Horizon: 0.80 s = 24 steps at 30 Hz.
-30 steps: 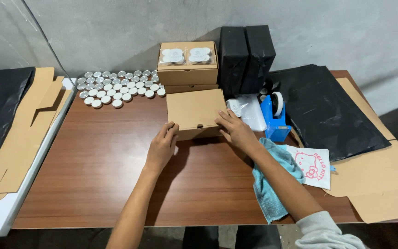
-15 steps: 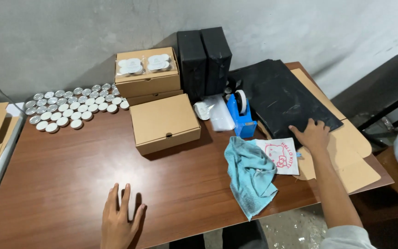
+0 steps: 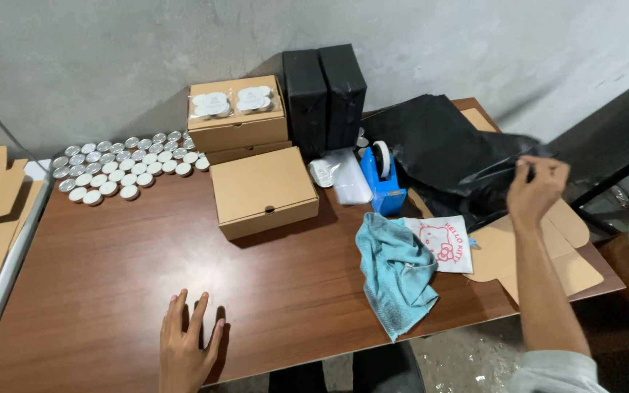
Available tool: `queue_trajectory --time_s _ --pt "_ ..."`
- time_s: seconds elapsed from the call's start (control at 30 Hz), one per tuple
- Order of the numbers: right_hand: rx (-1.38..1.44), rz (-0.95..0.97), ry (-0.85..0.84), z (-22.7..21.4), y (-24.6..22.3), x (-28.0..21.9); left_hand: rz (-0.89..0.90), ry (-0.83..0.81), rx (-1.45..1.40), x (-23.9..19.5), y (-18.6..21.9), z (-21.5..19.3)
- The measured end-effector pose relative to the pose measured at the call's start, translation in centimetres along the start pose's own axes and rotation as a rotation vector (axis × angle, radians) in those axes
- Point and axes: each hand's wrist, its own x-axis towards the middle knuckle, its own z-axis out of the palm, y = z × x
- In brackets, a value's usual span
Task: Packing small candle tins into a plastic bag, assembling a cardboard box to hold them, and placing the box into a shipping mailer.
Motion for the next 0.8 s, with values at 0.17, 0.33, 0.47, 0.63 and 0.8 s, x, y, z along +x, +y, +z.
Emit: queue_trajectory --time_s 0.17,0.33,0.47,0.63,0.8 --pt "0.091 -0.678 0.28 -8.1 -11.3 6.7 -0.056 0.011 -0.064 1.4 1.2 -1.3" --pt "0.207 -1.246 0.419 -12.0 -22.5 5.5 -0.267 0.027 -0.515 5.2 4.8 -4.4" --pt "0.515 -1.743 0.451 -11.0 -28.2 -0.9 -0.687 -0.034 -1.238 7.1 4.8 -5.5" --pt "1.008 -2.034 0.326 -12.3 -31.6 -8.3 -0.97 -0.144 -1.777 3.9 -0.7 -3.3" --pt "1.05 -1.855 -0.135 -8.8 -28.7 -11.6 -0.824 -0.092 -2.433 0.3 -3.2 -2.5"
